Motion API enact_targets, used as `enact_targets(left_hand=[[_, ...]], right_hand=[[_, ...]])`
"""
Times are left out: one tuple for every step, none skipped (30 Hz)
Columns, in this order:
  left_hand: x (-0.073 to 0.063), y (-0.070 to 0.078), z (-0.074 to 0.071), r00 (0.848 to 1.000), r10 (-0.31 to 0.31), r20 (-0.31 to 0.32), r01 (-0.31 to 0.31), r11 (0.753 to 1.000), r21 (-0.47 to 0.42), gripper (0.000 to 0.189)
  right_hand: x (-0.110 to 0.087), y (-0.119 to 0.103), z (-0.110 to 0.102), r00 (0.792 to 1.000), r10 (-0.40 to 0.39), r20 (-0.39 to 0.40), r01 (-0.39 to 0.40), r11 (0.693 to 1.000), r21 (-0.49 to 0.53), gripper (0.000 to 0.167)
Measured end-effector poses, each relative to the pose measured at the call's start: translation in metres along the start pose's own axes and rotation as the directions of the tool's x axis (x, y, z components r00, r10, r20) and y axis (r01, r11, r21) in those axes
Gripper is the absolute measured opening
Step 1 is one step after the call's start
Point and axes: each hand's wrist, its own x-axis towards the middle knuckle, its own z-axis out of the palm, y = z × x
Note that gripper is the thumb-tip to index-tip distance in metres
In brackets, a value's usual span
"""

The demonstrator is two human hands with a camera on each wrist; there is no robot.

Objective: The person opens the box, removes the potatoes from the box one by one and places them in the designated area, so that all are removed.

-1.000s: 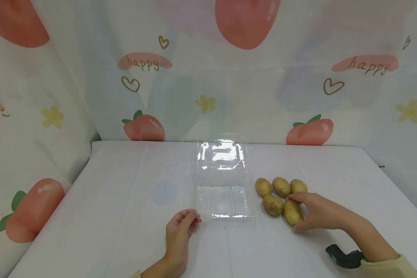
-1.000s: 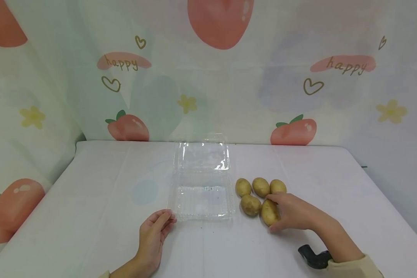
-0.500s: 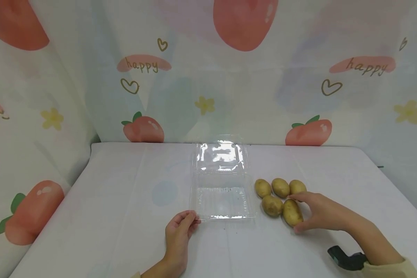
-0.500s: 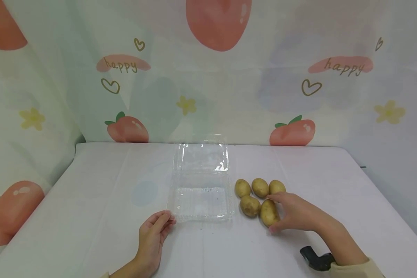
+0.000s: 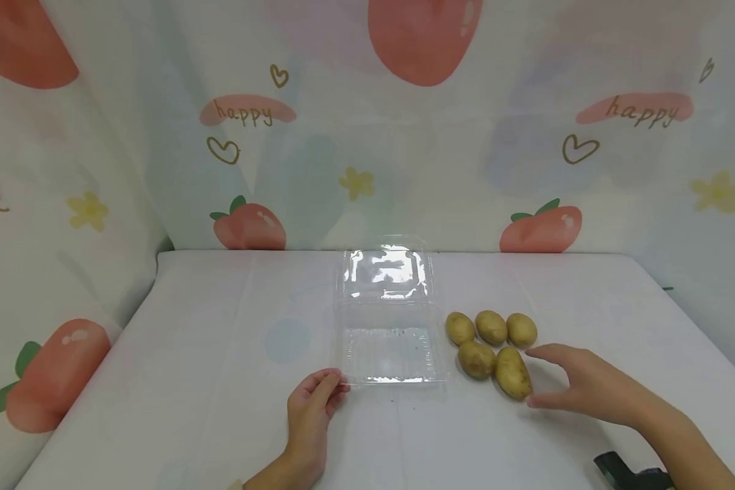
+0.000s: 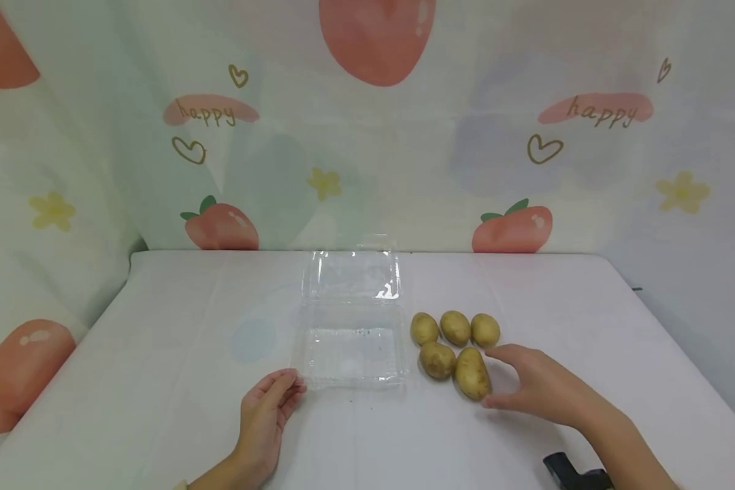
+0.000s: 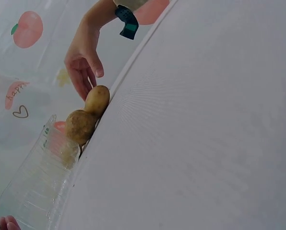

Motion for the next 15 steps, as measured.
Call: enact_targets(left_hand=[[0.000, 0.001, 0.000, 1.000, -0.003, 0.000, 0.003, 1.000, 0.003, 0.021], [0.000, 0.002, 0.000, 1.000, -0.007, 0.000, 0.007, 1.000, 0.006, 0.021], [0.001, 0.003, 0.000, 1.000, -0.010, 0.001, 0.010, 1.000, 0.004, 0.021], [0.001, 0.004, 0.000, 1.000, -0.015, 0.002, 0.015, 1.000, 0.003, 0.022], [0.001, 0.005, 0.000, 1.000, -0.021, 0.002, 0.021, 1.000, 0.003, 0.022], [0.002, 0.006, 0.000, 1.000, -0.026, 0.003, 0.026, 1.000, 0.003, 0.022], [0.002, 0.006, 0.000, 0.999, -0.034, 0.005, 0.034, 0.999, 0.001, 0.022], [0.002, 0.007, 0.000, 0.999, -0.043, 0.008, 0.043, 0.999, -0.001, 0.023], [0.003, 0.008, 0.000, 0.999, -0.053, 0.010, 0.053, 0.999, -0.005, 0.023], [0.003, 0.008, -0.001, 0.998, -0.062, 0.014, 0.062, 0.998, -0.003, 0.024], [0.004, 0.009, 0.000, 0.997, -0.071, 0.015, 0.071, 0.997, -0.005, 0.025], [0.004, 0.010, 0.000, 0.997, -0.079, 0.016, 0.079, 0.997, -0.006, 0.026], [0.005, 0.010, 0.000, 0.996, -0.086, 0.018, 0.086, 0.996, -0.008, 0.026], [0.005, 0.011, 0.000, 0.996, -0.089, 0.020, 0.090, 0.996, -0.008, 0.027], [0.006, 0.013, 0.001, 0.996, -0.092, 0.020, 0.093, 0.996, -0.011, 0.027]], right_hand=[[-0.001, 0.000, 0.000, 1.000, 0.009, -0.002, -0.009, 1.000, -0.003, 0.079], [-0.003, 0.001, 0.001, 1.000, 0.017, -0.004, -0.017, 1.000, -0.006, 0.078], [-0.004, 0.002, 0.001, 1.000, 0.020, -0.009, -0.020, 1.000, -0.008, 0.077], [-0.005, 0.002, 0.002, 1.000, 0.019, -0.018, -0.020, 1.000, -0.008, 0.077], [-0.006, 0.003, 0.003, 0.999, 0.013, -0.030, -0.013, 1.000, -0.010, 0.076], [-0.008, 0.004, 0.004, 0.999, 0.005, -0.043, -0.006, 1.000, -0.012, 0.075], [-0.009, 0.005, 0.005, 0.998, -0.001, -0.057, 0.000, 1.000, -0.014, 0.074], [-0.010, 0.006, 0.006, 0.998, -0.006, -0.068, 0.005, 1.000, -0.020, 0.073], [-0.011, 0.006, 0.007, 0.997, -0.010, -0.080, 0.009, 1.000, -0.023, 0.072], [-0.012, 0.007, 0.008, 0.995, -0.016, -0.094, 0.013, 1.000, -0.028, 0.071], [-0.013, 0.008, 0.009, 0.993, -0.024, -0.112, 0.020, 0.999, -0.034, 0.070], [-0.014, 0.008, 0.010, 0.991, -0.034, -0.131, 0.028, 0.999, -0.044, 0.068], [-0.015, 0.009, 0.011, 0.987, -0.049, -0.153, 0.040, 0.998, -0.056, 0.066], [-0.015, 0.009, 0.012, 0.982, -0.065, -0.175, 0.053, 0.996, -0.073, 0.063], [-0.016, 0.009, 0.013, 0.975, -0.085, -0.204, 0.067, 0.993, -0.093, 0.060]])
